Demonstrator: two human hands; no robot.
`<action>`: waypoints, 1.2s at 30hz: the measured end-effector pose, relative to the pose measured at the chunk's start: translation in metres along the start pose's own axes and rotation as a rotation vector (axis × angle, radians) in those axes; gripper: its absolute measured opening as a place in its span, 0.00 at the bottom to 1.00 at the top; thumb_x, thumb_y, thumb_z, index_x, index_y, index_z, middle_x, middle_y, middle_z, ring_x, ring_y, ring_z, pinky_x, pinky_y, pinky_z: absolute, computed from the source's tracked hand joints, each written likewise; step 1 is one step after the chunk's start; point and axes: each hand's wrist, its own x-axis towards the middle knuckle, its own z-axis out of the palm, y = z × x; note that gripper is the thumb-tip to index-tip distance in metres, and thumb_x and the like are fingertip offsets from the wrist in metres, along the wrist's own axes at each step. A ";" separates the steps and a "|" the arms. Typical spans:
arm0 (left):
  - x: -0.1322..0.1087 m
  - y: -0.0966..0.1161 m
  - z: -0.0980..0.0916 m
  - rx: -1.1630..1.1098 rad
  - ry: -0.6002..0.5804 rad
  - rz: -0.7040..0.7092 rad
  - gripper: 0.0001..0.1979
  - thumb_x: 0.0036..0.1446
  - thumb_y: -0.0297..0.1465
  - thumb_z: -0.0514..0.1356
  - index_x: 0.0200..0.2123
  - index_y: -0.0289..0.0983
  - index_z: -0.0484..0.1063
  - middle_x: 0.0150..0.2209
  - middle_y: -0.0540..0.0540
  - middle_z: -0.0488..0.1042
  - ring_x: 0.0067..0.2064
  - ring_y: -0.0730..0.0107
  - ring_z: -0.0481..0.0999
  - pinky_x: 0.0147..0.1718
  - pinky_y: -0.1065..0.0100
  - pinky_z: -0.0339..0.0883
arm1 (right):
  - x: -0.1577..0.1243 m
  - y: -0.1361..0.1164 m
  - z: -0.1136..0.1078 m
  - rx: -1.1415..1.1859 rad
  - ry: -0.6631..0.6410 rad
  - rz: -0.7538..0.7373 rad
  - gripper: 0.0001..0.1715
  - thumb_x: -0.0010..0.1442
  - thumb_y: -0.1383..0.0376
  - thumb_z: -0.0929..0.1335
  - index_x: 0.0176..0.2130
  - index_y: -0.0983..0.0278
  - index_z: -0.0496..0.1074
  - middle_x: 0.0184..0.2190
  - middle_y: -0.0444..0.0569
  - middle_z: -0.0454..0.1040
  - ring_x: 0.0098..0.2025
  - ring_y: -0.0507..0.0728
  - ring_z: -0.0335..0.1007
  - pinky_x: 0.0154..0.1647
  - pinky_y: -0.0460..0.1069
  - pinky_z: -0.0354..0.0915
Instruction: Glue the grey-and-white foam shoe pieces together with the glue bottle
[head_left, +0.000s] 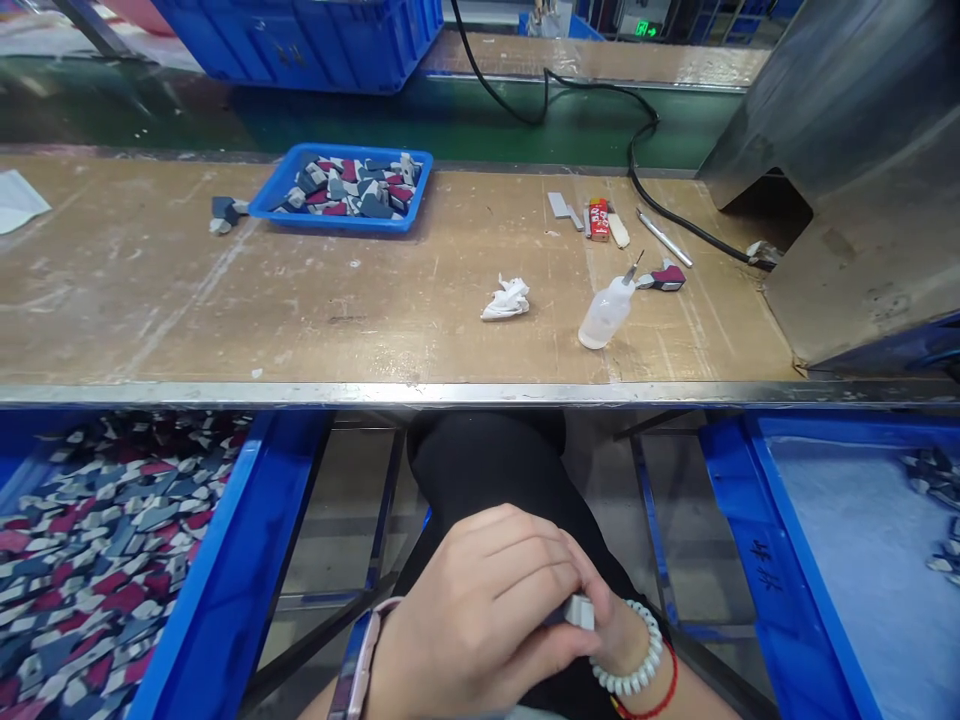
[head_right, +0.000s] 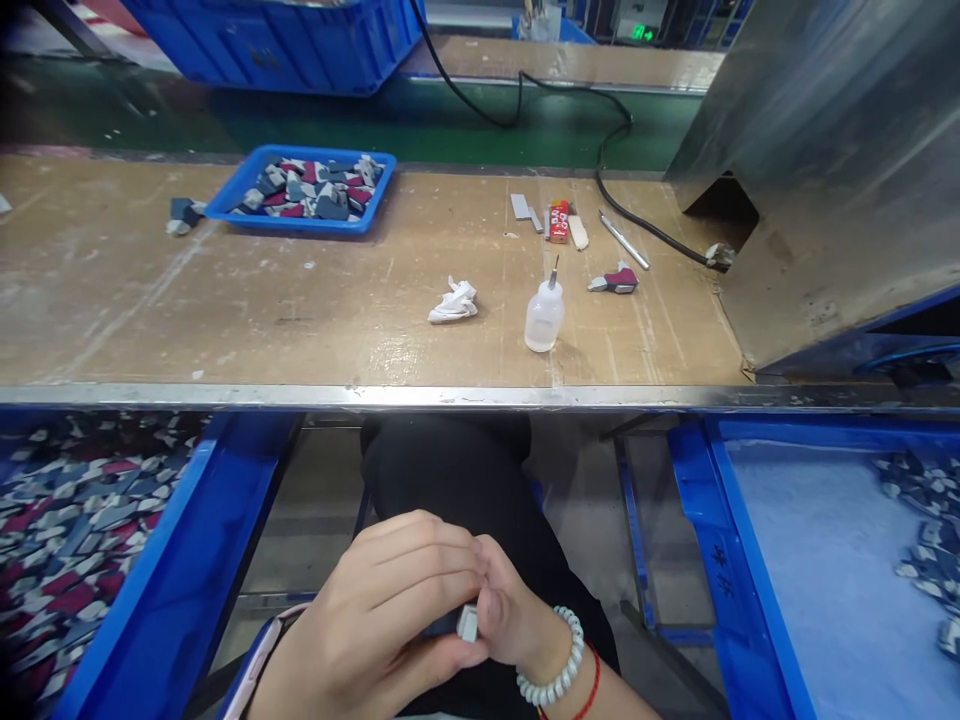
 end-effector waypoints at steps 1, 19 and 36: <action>-0.002 -0.001 0.001 -0.002 0.008 -0.017 0.14 0.72 0.34 0.54 0.41 0.30 0.73 0.38 0.41 0.80 0.39 0.64 0.79 0.38 0.64 0.70 | 0.001 0.003 0.000 -0.001 0.001 -0.022 0.44 0.48 0.25 0.64 0.37 0.61 0.70 0.32 0.51 0.67 0.36 0.60 0.64 0.45 0.56 0.68; -0.010 -0.010 0.001 0.109 -0.003 -0.077 0.13 0.71 0.37 0.56 0.42 0.31 0.73 0.36 0.42 0.79 0.39 0.62 0.78 0.38 0.63 0.72 | 0.013 -0.002 0.009 -0.005 0.027 -0.201 0.38 0.61 0.33 0.61 0.34 0.63 0.73 0.29 0.49 0.68 0.34 0.56 0.65 0.39 0.50 0.70; -0.011 -0.018 0.000 -0.003 -0.010 -0.059 0.15 0.72 0.35 0.53 0.44 0.30 0.73 0.39 0.39 0.79 0.41 0.62 0.77 0.41 0.62 0.71 | 0.017 -0.017 0.013 -0.044 0.040 -0.136 0.41 0.57 0.29 0.61 0.35 0.63 0.75 0.29 0.50 0.67 0.33 0.57 0.62 0.40 0.52 0.69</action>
